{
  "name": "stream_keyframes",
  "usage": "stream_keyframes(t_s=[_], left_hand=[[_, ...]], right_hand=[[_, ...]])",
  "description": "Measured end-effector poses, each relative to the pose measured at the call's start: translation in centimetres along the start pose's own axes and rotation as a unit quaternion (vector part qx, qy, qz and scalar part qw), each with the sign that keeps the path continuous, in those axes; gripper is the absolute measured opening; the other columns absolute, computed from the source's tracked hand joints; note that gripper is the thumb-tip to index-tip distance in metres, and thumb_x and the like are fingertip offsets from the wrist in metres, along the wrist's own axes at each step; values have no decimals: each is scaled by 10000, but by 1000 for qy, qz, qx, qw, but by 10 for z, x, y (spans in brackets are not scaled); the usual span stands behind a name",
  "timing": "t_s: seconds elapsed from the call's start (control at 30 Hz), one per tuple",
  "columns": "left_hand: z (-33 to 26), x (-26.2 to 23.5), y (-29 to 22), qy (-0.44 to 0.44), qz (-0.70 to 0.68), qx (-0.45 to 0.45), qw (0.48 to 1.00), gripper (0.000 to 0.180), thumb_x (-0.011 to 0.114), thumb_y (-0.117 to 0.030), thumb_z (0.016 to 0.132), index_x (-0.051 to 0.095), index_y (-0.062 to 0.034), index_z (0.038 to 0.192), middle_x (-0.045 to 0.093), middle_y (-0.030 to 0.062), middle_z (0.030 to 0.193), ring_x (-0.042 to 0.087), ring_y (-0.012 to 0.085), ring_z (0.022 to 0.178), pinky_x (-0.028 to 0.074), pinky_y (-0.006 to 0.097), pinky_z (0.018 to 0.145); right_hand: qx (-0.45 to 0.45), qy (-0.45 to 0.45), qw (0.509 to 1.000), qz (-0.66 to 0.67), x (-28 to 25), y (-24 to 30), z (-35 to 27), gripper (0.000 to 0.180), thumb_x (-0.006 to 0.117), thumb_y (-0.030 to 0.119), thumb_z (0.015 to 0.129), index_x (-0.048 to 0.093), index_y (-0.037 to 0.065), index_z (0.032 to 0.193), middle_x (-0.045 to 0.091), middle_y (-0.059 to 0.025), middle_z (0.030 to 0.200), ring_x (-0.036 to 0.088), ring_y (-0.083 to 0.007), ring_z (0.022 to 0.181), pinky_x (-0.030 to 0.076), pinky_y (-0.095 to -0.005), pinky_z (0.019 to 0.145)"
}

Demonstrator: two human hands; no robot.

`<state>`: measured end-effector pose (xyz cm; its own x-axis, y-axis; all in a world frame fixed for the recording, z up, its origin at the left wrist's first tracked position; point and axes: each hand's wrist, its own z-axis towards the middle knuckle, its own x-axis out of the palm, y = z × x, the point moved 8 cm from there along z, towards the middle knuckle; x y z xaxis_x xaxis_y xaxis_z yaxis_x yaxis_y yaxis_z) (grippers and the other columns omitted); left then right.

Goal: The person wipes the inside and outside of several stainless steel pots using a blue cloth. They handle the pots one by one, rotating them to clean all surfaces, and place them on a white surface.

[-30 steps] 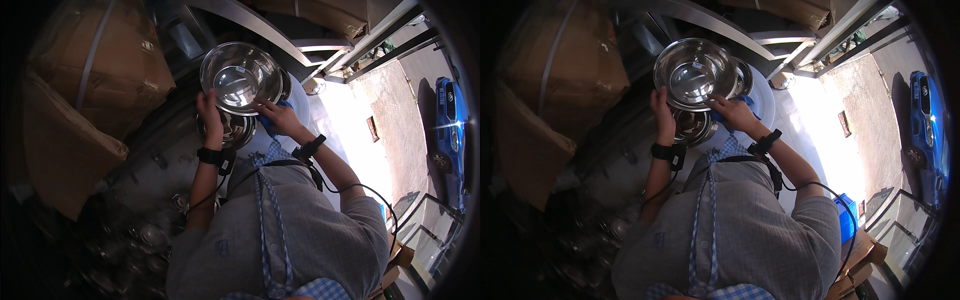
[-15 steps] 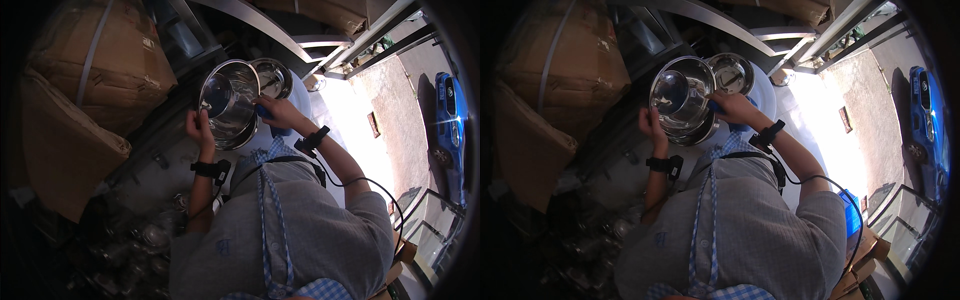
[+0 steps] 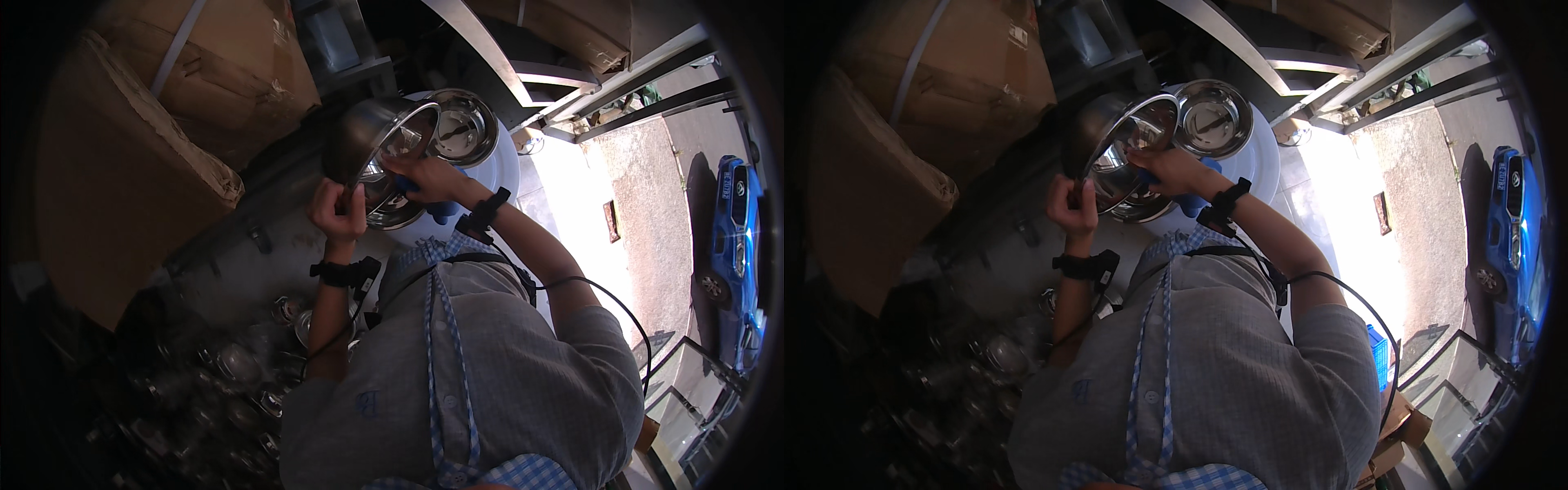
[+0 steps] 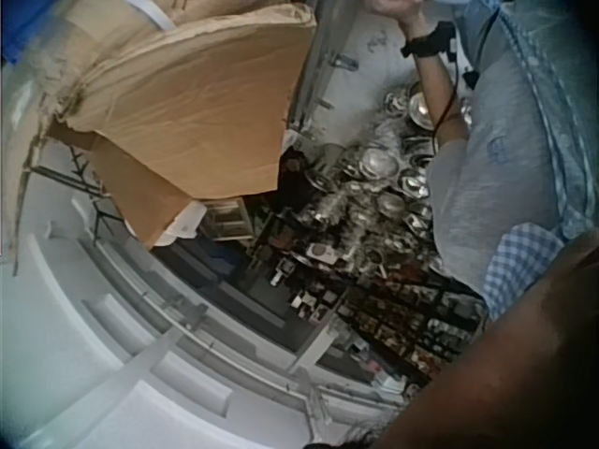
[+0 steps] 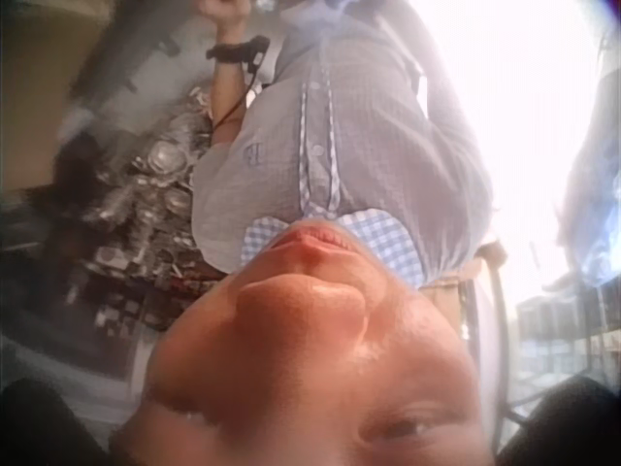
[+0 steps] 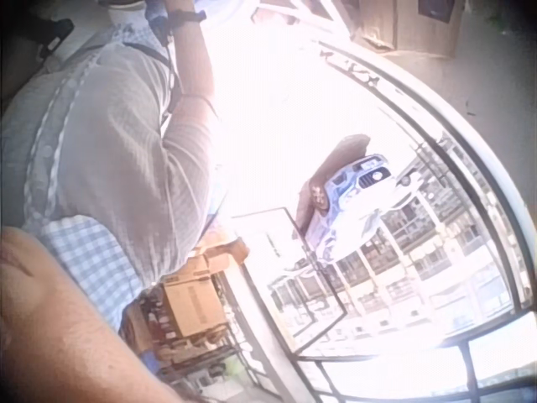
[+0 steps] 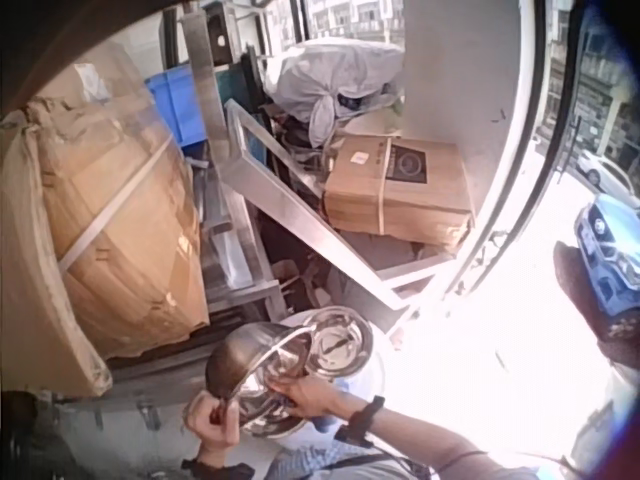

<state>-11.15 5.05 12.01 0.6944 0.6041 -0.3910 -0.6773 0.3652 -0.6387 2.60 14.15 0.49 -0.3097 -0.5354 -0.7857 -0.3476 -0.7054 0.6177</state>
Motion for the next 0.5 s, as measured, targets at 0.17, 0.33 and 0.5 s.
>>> stream_keyframes(t_s=[0.17,0.33,0.5], left_hand=[[-1,-4,3,-32,28,-23,999,299,705,-121,802,464,-62,635,388,28,574,359,147,472,231,291,447],[0,-3,8,-36,38,-18,998,295,716,-109,801,472,-64,643,390,22,574,352,140,471,235,289,445],[-1,1,18,-39,22,-43,998,319,717,-121,811,457,-62,636,385,19,575,342,130,479,222,284,454]], right_hand=[[13,52,998,-26,24,-9,-7,739,688,219,742,392,86,1405,426,-118,1445,618,-338,1024,517,-427,843],[28,-24,999,0,4,-6,-27,744,676,213,751,368,93,1418,471,-146,1379,645,-382,891,530,-447,771],[186,-176,963,88,-30,-32,-50,604,675,158,771,285,40,1217,497,-228,1171,619,-441,903,515,-473,773]])
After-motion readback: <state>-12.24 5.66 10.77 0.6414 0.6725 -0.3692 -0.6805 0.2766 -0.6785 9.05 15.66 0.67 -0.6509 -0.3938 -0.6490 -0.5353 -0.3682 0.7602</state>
